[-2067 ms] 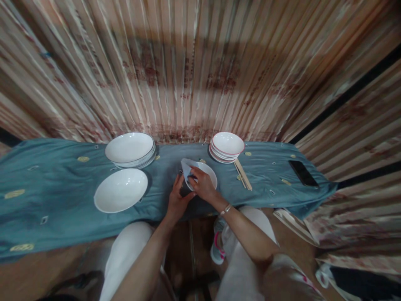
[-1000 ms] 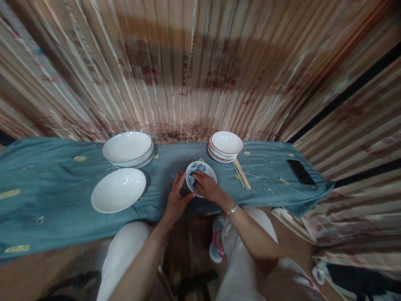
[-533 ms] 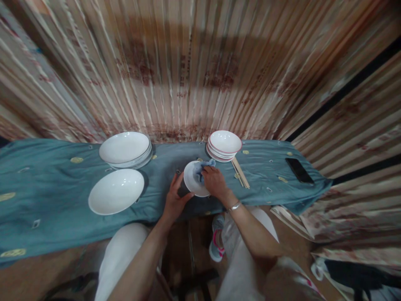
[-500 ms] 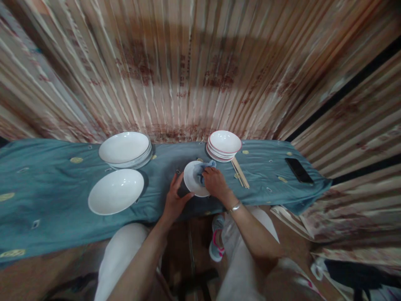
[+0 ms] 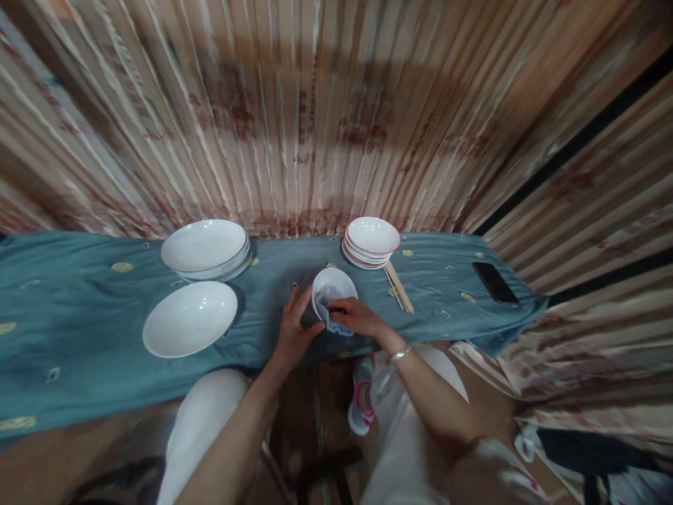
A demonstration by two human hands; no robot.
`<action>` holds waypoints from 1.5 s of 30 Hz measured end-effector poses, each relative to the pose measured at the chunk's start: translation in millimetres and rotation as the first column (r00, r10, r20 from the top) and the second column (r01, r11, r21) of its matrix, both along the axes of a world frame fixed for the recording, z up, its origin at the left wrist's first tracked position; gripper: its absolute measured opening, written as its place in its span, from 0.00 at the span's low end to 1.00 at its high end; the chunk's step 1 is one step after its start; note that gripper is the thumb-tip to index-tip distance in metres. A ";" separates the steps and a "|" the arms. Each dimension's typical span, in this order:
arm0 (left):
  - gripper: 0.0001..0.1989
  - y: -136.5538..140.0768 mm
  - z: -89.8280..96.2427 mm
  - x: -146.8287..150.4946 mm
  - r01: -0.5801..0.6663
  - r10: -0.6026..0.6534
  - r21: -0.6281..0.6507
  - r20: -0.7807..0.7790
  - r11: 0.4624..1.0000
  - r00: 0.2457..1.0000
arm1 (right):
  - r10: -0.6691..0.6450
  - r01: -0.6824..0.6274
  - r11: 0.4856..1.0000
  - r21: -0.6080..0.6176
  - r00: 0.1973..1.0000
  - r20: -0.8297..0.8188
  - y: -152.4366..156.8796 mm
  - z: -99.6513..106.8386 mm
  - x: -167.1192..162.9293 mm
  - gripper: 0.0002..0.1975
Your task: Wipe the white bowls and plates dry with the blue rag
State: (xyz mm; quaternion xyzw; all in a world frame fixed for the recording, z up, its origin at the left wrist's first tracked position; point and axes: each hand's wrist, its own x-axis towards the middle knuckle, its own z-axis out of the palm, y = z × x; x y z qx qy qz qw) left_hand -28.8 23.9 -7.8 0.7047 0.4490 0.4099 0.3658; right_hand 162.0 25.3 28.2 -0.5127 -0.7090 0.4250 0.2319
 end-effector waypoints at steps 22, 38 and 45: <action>0.52 5.1 -7.1 -5.4 0.085 -0.069 0.072 -0.200 0.994 0.977 | -0.028 0.001 0.989 0.150 0.983 0.180 -2.1 0.0 -21.2 0.10; 0.26 8.9 -11.3 -5.7 0.019 -0.016 0.060 -0.043 0.998 0.999 | -0.108 -0.212 0.883 0.419 0.777 0.620 -8.0 -13.7 4.9 0.12; 0.27 8.0 -16.2 -5.8 -0.141 0.143 -0.044 0.035 0.989 0.989 | -0.303 -0.040 0.833 0.552 0.803 0.514 3.8 5.3 10.1 0.14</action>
